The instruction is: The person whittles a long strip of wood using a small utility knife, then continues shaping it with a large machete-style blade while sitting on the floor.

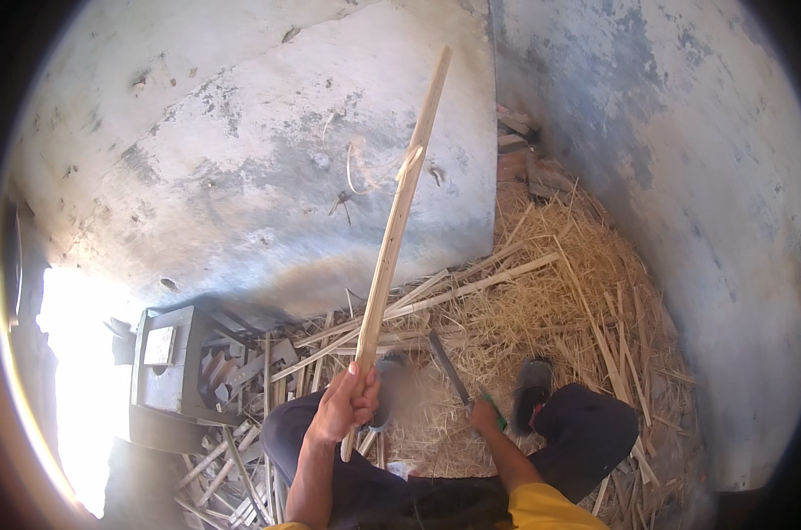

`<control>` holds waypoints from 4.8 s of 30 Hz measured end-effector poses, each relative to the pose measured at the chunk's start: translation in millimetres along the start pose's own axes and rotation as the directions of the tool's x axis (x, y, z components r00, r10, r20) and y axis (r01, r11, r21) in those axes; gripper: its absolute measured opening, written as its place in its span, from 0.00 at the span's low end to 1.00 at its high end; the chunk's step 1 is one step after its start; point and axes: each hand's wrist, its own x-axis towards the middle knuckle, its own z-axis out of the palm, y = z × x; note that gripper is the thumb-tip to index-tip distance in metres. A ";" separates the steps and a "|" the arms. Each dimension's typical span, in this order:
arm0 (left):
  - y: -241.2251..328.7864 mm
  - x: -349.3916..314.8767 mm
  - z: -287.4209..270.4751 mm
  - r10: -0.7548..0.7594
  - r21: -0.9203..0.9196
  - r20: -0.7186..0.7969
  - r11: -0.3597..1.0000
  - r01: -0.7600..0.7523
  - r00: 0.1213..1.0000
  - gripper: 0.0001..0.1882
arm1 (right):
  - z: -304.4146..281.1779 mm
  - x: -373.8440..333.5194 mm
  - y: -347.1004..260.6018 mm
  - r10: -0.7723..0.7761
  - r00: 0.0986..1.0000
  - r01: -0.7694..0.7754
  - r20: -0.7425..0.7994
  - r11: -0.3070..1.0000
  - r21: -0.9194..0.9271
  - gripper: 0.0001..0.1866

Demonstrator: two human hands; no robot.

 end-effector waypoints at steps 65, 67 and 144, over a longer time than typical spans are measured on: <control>-49.5 -76.5 -11.7 0.388 0.453 -0.345 0.866 -0.211 0.855 0.12 | -363.6 -140.2 -245.1 -0.793 0.287 0.740 -0.537 0.540 -0.401 0.15; -45.1 -77.5 -9.0 0.424 0.506 -0.345 0.835 -0.215 0.837 0.11 | -376.2 -126.4 -248.7 -0.827 0.389 0.750 -0.407 0.541 -0.381 0.16; -28.6 -90.9 -15.2 0.552 0.840 -0.362 0.543 0.006 0.751 0.09 | -433.5 25.2 -318.5 -0.742 0.422 0.668 -0.521 0.643 -0.375 0.13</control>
